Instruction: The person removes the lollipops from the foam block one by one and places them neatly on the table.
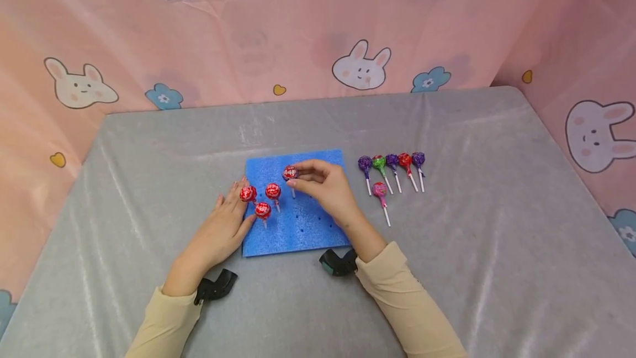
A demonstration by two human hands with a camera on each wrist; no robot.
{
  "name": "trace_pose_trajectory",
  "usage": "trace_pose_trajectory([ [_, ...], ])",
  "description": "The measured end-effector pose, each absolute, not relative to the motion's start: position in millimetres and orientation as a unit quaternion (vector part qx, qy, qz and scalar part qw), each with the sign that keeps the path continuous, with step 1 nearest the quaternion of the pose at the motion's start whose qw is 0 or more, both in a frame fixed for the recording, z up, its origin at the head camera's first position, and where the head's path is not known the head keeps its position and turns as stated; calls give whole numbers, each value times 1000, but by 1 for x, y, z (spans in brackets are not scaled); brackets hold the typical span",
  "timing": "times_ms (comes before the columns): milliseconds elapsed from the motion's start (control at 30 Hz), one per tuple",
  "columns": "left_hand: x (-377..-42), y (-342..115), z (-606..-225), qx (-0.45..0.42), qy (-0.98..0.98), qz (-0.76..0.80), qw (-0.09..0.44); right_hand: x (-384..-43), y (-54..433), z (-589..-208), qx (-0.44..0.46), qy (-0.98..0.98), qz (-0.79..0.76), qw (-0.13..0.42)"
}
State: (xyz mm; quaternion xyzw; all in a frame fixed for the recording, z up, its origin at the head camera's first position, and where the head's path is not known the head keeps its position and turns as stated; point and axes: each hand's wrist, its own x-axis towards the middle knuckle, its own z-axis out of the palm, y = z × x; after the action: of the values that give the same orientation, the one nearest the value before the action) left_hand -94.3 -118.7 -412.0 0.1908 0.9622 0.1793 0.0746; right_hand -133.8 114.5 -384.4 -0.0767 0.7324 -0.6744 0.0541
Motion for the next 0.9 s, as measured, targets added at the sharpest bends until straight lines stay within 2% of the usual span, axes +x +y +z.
trace_pose_trajectory([
  [567, -95, -120, -415, 196, 962, 180, 67, -132, 131, -371, -43, 710, -701, 49],
  [900, -95, -120, -416, 197, 961, 181, 65, -133, 146, -364, -47, 695, -717, 17],
])
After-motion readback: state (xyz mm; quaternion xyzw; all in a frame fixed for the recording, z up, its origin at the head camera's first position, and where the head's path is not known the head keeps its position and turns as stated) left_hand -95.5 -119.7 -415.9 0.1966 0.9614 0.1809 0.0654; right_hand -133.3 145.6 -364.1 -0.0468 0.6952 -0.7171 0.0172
